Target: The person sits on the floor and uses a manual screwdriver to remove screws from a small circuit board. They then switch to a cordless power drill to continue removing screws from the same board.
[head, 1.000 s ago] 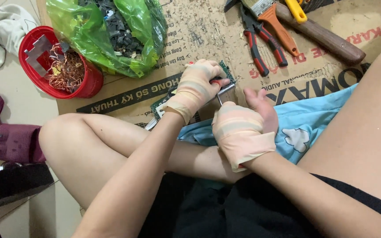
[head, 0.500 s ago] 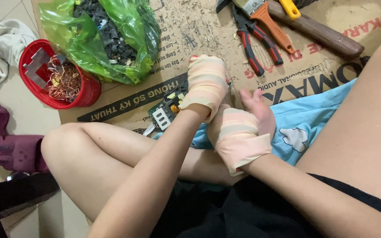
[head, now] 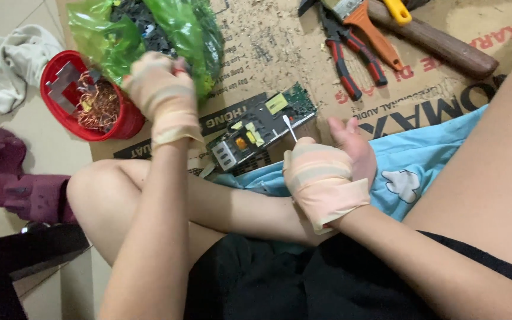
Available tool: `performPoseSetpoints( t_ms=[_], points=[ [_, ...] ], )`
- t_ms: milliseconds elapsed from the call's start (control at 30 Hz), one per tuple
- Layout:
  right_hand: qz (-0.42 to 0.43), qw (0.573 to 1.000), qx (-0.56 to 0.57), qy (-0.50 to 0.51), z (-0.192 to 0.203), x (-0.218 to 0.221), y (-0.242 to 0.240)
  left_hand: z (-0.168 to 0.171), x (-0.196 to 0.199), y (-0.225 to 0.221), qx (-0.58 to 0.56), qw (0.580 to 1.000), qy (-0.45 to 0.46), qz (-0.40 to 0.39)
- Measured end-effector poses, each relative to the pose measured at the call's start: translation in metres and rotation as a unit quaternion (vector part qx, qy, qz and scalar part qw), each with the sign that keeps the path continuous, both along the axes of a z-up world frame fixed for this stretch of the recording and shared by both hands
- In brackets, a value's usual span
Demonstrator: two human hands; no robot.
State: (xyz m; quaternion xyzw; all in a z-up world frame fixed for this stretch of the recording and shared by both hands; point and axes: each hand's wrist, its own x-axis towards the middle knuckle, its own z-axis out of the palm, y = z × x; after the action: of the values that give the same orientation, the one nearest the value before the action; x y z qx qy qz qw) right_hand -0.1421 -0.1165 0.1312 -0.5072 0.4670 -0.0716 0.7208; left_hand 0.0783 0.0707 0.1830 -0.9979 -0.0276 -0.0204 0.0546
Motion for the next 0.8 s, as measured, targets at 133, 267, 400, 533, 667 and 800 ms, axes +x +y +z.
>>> performPoseSetpoints(
  t_ms=[133, 267, 400, 533, 667, 800],
  points=[
    [-0.017, 0.998, 0.007, -0.056, -0.006, -0.001, 0.0, -0.004, 0.021, 0.029, -0.071, 0.991, -0.112, -0.034],
    [-0.1, 0.948, 0.203, -0.223, -0.012, -0.007, -0.003, 0.026, -0.04, -0.012, -0.672, 0.732, 0.097, 0.048],
    [0.431, 0.852, -0.273, 0.12, 0.045, 0.021, -0.005, 0.015, -0.098, -0.027, -0.821, 0.525, 0.223, 0.009],
    [0.235, 0.971, 0.047, 0.022, 0.057, 0.016, -0.004, -0.002, -0.13, -0.026, -0.872, 0.334, 0.352, 0.068],
    [0.144, 0.946, 0.249, -0.152, 0.027, 0.009, -0.007, -0.003, -0.146, -0.026, -0.891, 0.2, 0.405, 0.047],
    [0.217, 0.943, 0.195, -0.158, 0.056, 0.002, -0.003, -0.008, -0.15, -0.025, -0.883, 0.171, 0.434, 0.046]
  ],
)
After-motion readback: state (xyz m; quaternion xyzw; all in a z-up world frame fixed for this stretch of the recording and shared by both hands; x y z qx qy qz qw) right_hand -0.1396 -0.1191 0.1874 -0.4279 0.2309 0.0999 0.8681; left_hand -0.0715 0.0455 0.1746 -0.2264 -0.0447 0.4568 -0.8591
